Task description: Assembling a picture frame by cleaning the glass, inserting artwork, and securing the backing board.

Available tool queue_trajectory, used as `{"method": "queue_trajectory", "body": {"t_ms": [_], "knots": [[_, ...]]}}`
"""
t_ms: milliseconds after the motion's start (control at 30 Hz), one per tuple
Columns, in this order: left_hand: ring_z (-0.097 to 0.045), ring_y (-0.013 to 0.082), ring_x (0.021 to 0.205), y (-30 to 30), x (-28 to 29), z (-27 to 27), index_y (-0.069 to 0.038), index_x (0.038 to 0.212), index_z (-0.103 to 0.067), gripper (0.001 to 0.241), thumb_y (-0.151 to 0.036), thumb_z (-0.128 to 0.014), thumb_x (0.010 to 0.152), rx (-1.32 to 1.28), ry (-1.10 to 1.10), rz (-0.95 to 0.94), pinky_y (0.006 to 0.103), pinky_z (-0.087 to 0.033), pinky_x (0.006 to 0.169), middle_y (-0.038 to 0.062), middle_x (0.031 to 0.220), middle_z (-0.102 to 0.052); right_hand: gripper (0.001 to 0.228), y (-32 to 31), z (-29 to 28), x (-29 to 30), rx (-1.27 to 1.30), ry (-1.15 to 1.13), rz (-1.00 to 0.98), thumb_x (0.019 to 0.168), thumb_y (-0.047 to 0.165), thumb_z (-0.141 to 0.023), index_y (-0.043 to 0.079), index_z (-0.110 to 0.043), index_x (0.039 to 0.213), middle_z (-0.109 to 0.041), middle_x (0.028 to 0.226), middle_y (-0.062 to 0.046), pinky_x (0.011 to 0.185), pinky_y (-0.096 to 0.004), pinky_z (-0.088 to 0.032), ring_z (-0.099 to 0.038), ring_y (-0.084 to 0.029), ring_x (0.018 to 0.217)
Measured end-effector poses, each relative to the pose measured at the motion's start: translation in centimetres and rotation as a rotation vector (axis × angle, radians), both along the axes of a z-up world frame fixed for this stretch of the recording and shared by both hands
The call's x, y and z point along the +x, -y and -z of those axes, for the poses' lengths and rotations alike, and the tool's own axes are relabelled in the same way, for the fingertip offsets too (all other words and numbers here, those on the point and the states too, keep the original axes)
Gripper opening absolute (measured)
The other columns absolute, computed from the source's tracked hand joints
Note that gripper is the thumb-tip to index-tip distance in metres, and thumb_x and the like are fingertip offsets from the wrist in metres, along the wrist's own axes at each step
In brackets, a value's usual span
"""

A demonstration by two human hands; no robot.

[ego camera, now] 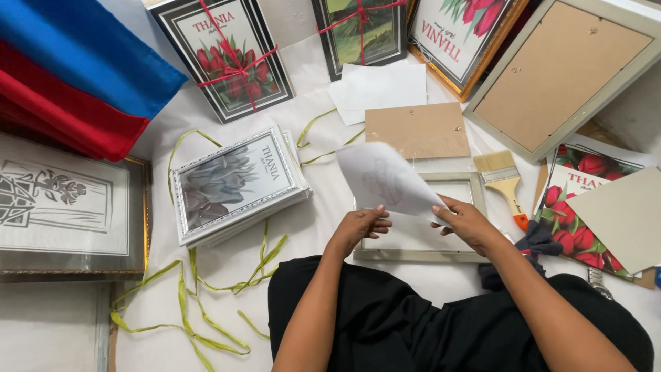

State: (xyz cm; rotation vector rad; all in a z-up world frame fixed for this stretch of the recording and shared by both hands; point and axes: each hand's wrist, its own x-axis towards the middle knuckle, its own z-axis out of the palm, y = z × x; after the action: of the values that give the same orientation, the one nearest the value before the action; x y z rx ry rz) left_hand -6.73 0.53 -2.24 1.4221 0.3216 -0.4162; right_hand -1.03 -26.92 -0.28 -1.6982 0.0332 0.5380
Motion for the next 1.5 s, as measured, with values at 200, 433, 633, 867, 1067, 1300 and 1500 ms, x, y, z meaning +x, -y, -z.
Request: {"method": "queue_trajectory", "body": {"t_ms": [200,433,633,867,1067,1300,1500], "knots": [[-0.073,0.0294,0.107,0.9,-0.1,0.2,-0.001,0.152,-0.045,0.094,-0.060,-0.080,0.087,-0.018,-0.013,0.183,0.0300,-0.061,0.082,0.025,0.131,-0.066,0.057,-1.2,-3.8,-1.4,0.154,-0.108,-0.004,0.100,0.023,-0.062,0.010,-0.049,0.153,-0.069,0.123,-0.020,0.075,-0.037,-0.059,-0.072,-0.032,0.095],[-0.073,0.0339,0.106,0.0,0.4,1.8,0.011,0.131,-0.062,0.064,-0.039,-0.078,0.095,-0.134,0.059,-0.035,0.0333,-0.060,0.085,0.023,0.122,-0.071,0.063,-1.3,-1.7,-1.2,-0.042,-0.080,-0.104,0.095,0.022,-0.071,0.011,-0.050,0.153,-0.065,0.129,-0.024,0.075,-0.039,-0.059,-0.072,-0.035,0.097],[-0.077,0.0283,0.092,-0.4,0.6,1.5,0.014,0.115,-0.069,0.047,-0.029,-0.072,0.099,-0.063,0.055,-0.156,0.0300,-0.063,0.077,0.026,0.109,-0.075,0.090,0.0,1.8,1.3,0.082,-0.091,0.156,0.089,0.023,-0.081,0.000,-0.032,0.160,-0.046,0.132,-0.030,0.077,-0.040,-0.054,-0.064,-0.034,0.100],[-0.078,0.0273,0.087,-0.3,1.3,1.1,0.016,0.109,-0.070,0.045,-0.027,-0.074,0.096,-0.059,0.000,-0.095,0.0313,-0.064,0.077,0.026,0.099,-0.075,0.064,3.6,6.2,5.5,0.350,-0.131,0.425,0.087,0.010,-0.082,-0.001,-0.046,0.139,-0.064,0.107,-0.013,0.079,-0.040,-0.060,-0.071,-0.025,0.090],[-0.078,0.0280,0.083,0.3,1.9,0.6,0.019,0.106,-0.068,0.041,-0.020,-0.073,0.095,-0.105,-0.032,-0.127,0.0328,-0.065,0.077,0.028,0.097,-0.074,0.022,2.7,3.0,4.7,0.147,0.065,0.450,0.085,0.014,-0.085,0.009,-0.072,0.102,-0.068,0.085,-0.003,0.069,-0.027,-0.055,-0.066,-0.015,0.075],[-0.076,0.0322,0.087,-0.9,2.7,0.2,0.023,0.109,-0.060,0.047,-0.020,-0.072,0.097,-0.189,0.001,-0.241,0.0376,-0.066,0.080,0.031,0.097,-0.070,0.024,3.0,3.2,5.3,0.102,-0.059,0.273,0.097,0.025,-0.074,0.009,-0.066,0.112,-0.066,0.088,-0.002,0.074,-0.037,-0.060,-0.070,-0.020,0.080],[-0.075,0.0430,0.090,-5.7,9.7,1.2,0.020,0.109,-0.057,0.043,-0.021,-0.069,0.100,-0.262,0.157,-0.472,0.0476,-0.066,0.080,0.031,0.105,-0.069,0.047,0.4,0.1,4.2,-0.212,-0.066,0.165,0.095,0.028,-0.069,0.001,-0.064,0.133,-0.073,0.109,-0.022,0.075,-0.041,-0.058,-0.073,-0.033,0.089]]}}
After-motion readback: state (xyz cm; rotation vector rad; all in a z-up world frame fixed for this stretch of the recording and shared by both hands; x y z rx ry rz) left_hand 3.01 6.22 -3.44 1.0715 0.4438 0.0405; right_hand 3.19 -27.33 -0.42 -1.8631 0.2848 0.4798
